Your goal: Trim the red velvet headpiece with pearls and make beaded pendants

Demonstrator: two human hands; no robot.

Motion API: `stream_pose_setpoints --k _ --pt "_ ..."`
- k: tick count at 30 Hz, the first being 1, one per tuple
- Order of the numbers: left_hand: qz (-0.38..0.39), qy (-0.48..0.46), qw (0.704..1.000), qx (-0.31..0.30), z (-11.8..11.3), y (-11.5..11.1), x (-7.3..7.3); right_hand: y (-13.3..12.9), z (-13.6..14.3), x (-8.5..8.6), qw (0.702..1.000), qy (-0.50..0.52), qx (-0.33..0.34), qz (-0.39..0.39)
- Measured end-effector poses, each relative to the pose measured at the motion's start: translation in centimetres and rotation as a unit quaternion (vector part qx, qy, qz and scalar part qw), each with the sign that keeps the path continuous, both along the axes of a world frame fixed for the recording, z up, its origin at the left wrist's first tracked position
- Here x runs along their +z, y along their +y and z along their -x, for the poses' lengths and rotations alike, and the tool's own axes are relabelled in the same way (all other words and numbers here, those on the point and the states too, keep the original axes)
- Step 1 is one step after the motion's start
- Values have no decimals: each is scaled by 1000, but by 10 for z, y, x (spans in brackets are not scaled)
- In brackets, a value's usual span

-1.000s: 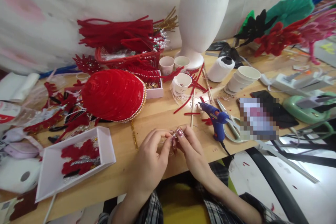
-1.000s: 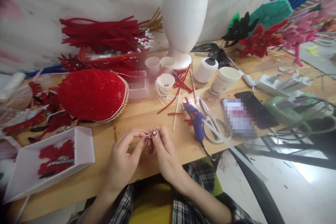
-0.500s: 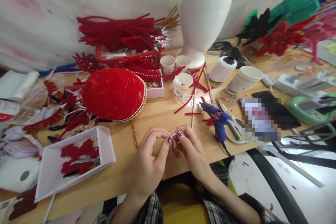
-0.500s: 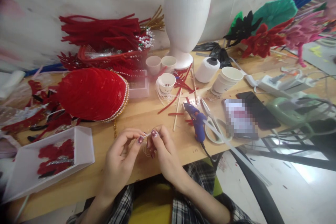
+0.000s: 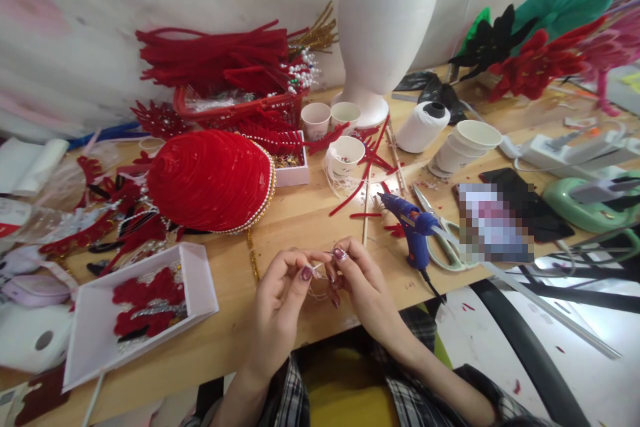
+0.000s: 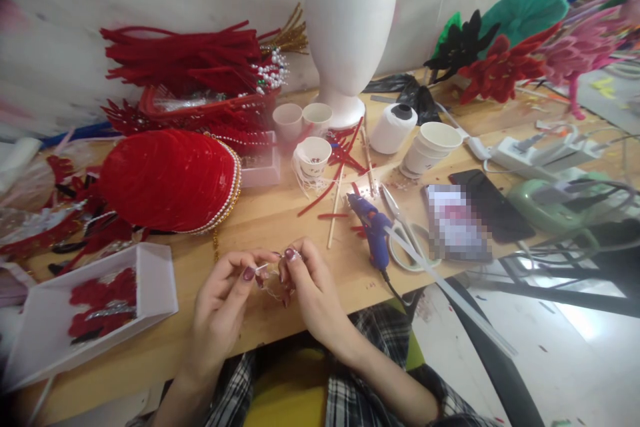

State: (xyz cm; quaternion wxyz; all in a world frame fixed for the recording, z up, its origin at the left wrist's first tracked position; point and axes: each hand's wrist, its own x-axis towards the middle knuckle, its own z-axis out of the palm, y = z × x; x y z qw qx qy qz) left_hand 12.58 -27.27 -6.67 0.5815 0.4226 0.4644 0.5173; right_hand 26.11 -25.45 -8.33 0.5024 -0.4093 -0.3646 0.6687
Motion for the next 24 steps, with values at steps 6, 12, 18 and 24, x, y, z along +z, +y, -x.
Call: stream_pose_setpoints --k 6,12,18,24 --pt "38 -88 995 24 2 -1 -5 -2 2 7 1000 -8 11 24" --pt "86 -28 996 11 10 7 -7 3 -2 0 996 59 46 53" --pt "178 -93 977 -77 14 10 -5 3 -3 -6 994 76 55 49" --pt "162 -13 981 -106 9 7 -6 0 0 -6 998 33 45 21"
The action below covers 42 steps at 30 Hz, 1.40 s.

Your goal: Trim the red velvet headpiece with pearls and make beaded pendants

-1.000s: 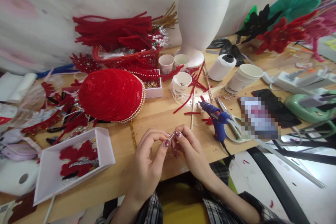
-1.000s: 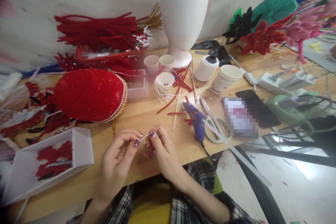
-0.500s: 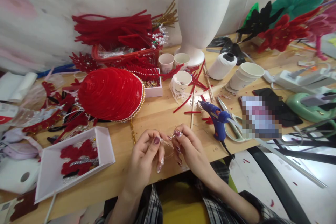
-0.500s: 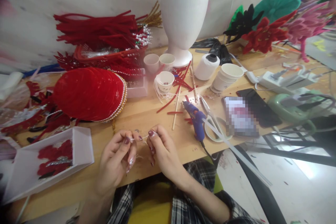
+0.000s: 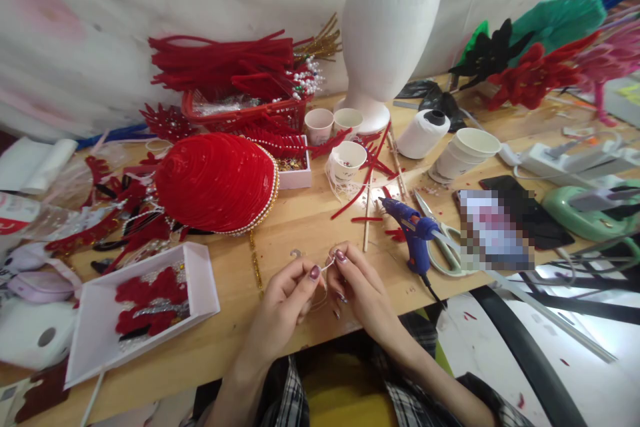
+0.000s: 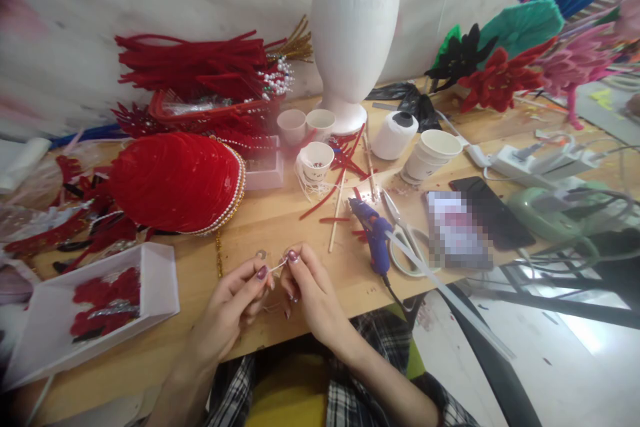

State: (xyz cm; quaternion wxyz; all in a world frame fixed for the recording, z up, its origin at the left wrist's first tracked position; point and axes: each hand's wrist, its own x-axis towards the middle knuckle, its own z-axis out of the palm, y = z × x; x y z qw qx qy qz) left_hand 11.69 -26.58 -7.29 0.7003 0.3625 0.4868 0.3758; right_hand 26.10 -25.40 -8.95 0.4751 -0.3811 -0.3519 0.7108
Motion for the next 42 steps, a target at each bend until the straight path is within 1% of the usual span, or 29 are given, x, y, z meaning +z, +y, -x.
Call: stream_pose_setpoints --k 2,7,12,15,19,21,23,25,27,31,33,37,42 --pt "-10 10 1000 2 -1 0 -1 -1 0 -2 1000 -12 -3 -11" --pt "-8 8 1000 3 0 -1 -3 -1 -1 -4 1000 -30 3 -8" --pt "-24 20 999 16 0 -5 1 0 -2 0 996 -81 7 -28" --pt "-32 19 999 28 0 -6 6 -1 -5 5 985 -159 6 -72" --pt "-45 10 998 44 2 -8 10 -4 -9 12 945 -272 0 -179" --pt "-37 -3 997 66 2 -8 12 -4 -11 15 928 -295 10 -226" --pt "-10 -25 995 95 1 -6 12 -4 -12 17 925 -291 23 -243" --pt "33 -63 991 115 -4 -3 12 -3 -11 16 940 -261 31 -219" --pt "72 -96 985 123 -10 0 10 -4 -9 13 960 -218 32 -170" --pt "99 -111 978 149 -22 5 7 -6 -3 5 988 -122 33 -93" --pt "108 -118 974 162 -26 4 7 -7 -1 4 994 -82 35 -64" --pt "119 -134 969 171 -30 3 8 -5 -1 5 998 -35 36 -26" --pt "129 -147 969 151 -31 4 8 -1 -9 6 999 9 53 8"
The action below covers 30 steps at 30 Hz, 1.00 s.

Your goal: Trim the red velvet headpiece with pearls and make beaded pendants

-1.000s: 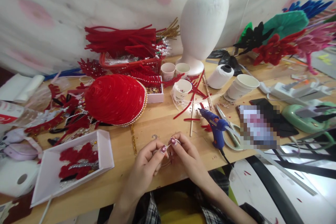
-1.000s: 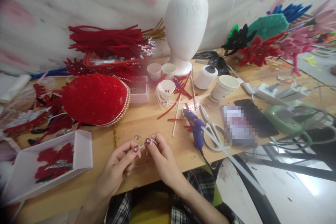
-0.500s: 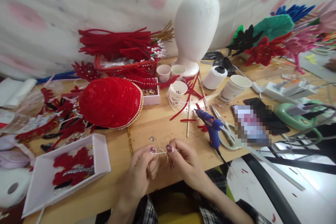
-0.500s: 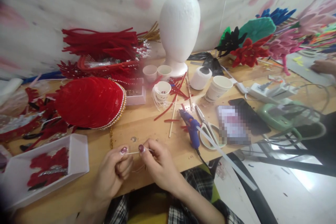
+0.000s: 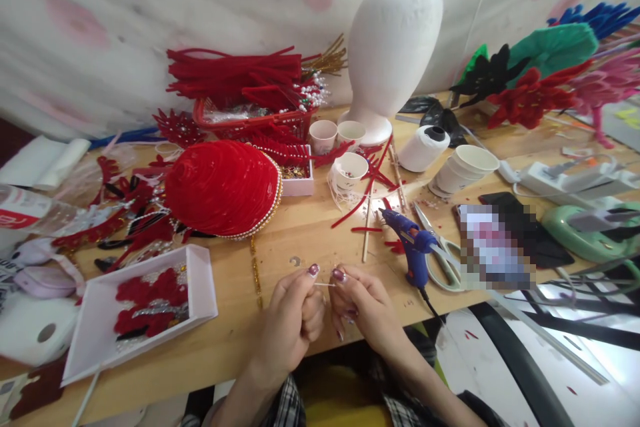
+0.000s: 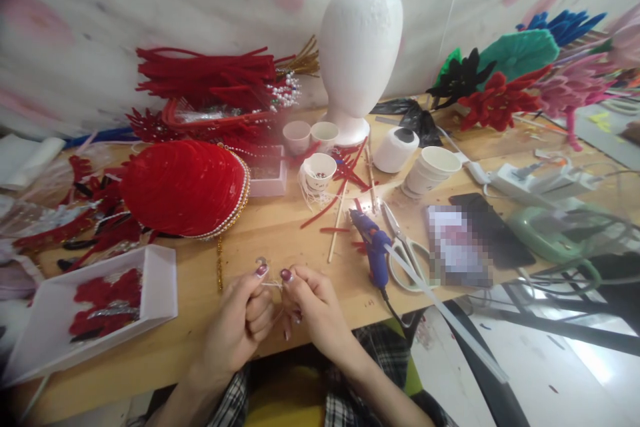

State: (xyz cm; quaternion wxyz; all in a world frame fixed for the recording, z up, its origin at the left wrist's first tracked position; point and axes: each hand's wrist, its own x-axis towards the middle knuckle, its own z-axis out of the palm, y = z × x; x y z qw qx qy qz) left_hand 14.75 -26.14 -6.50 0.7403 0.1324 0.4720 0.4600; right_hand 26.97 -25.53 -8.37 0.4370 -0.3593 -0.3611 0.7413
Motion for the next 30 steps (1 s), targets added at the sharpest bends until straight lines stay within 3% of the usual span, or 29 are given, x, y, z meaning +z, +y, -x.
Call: stream_pose_setpoints --k 9,18,21,23,26,30 --pt "-23 33 999 -12 -6 -2 -5 4 -13 7 990 -7 125 -65" --pt "-88 125 988 14 -9 -3 -12 0 -11 18 969 -152 93 -170" --pt "-95 137 986 31 -6 -4 -13 0 -11 16 966 -148 80 -199" --pt "-99 138 984 45 -4 -5 -13 -1 -11 12 976 -108 77 -175" --pt "-102 130 985 53 -3 -6 -10 -3 -8 3 994 9 83 -76" --pt "-94 106 988 59 -7 -5 -1 -3 0 -7 987 129 96 23"
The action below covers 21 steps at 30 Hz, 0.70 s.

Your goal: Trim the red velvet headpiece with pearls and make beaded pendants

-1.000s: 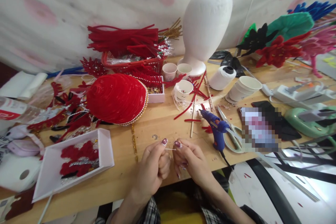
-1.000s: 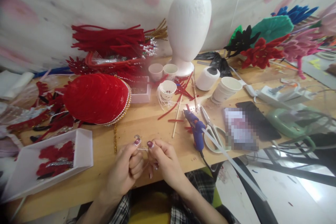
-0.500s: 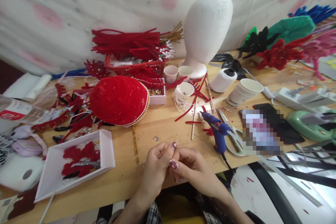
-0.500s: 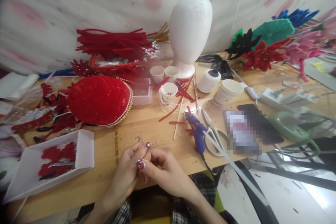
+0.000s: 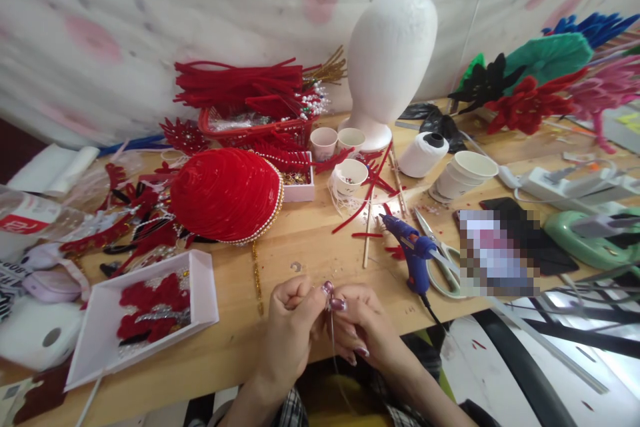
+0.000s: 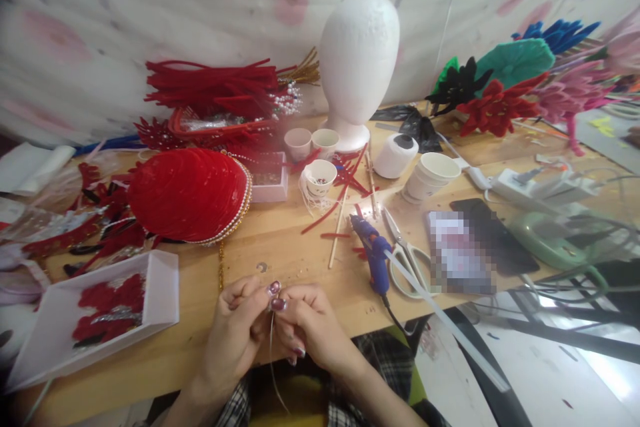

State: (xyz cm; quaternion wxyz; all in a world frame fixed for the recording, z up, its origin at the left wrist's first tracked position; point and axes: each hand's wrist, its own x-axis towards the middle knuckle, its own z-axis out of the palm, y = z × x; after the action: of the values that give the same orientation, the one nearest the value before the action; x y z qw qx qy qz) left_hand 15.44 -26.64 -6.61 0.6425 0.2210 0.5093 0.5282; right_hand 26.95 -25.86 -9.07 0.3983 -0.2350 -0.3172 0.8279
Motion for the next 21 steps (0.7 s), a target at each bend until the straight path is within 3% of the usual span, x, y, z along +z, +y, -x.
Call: stream_pose_setpoints --k 6,21 --pt "22 -29 999 11 -5 3 10 3 5 1 997 54 3 57" --pt "47 -34 998 13 -7 4 10 2 8 -2 988 114 -10 99"
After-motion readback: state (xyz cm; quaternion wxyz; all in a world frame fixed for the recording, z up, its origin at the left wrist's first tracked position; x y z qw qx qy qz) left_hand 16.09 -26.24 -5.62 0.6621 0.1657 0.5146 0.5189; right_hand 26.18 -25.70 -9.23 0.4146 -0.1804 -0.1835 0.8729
